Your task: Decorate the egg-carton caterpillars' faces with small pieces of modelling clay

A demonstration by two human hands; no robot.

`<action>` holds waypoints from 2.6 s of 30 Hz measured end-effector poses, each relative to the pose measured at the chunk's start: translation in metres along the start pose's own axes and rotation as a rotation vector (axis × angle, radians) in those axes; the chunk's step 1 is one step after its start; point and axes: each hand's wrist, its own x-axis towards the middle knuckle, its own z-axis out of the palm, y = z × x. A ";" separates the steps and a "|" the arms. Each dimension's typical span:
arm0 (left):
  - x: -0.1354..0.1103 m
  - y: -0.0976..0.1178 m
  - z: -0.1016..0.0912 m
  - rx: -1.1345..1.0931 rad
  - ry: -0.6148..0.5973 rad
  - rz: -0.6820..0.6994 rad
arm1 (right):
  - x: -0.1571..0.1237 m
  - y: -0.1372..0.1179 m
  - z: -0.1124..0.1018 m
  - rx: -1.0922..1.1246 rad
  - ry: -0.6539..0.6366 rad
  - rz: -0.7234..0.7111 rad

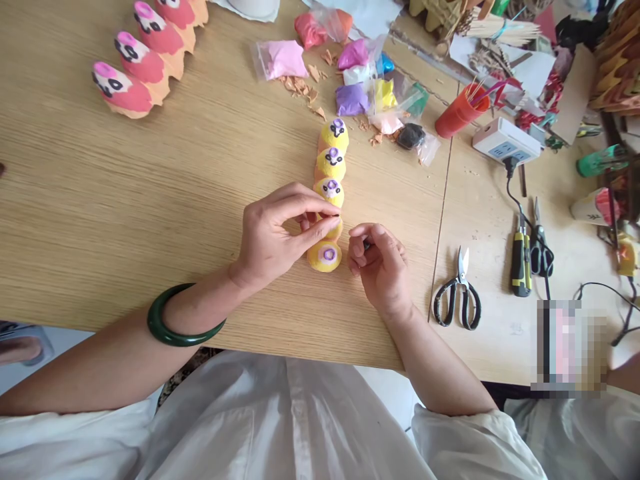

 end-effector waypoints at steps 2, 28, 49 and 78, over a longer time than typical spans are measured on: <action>0.000 0.001 0.000 -0.013 -0.021 0.022 | 0.001 -0.001 0.000 0.056 -0.017 0.013; 0.000 0.008 0.000 -0.144 -0.008 -0.017 | 0.001 0.004 -0.002 -0.025 -0.066 -0.036; -0.003 0.013 0.003 -0.503 -0.270 -0.300 | -0.002 0.009 -0.009 -0.300 -0.022 -0.229; -0.001 0.015 0.002 -0.497 -0.282 -0.420 | -0.001 0.009 -0.007 -0.394 -0.020 -0.270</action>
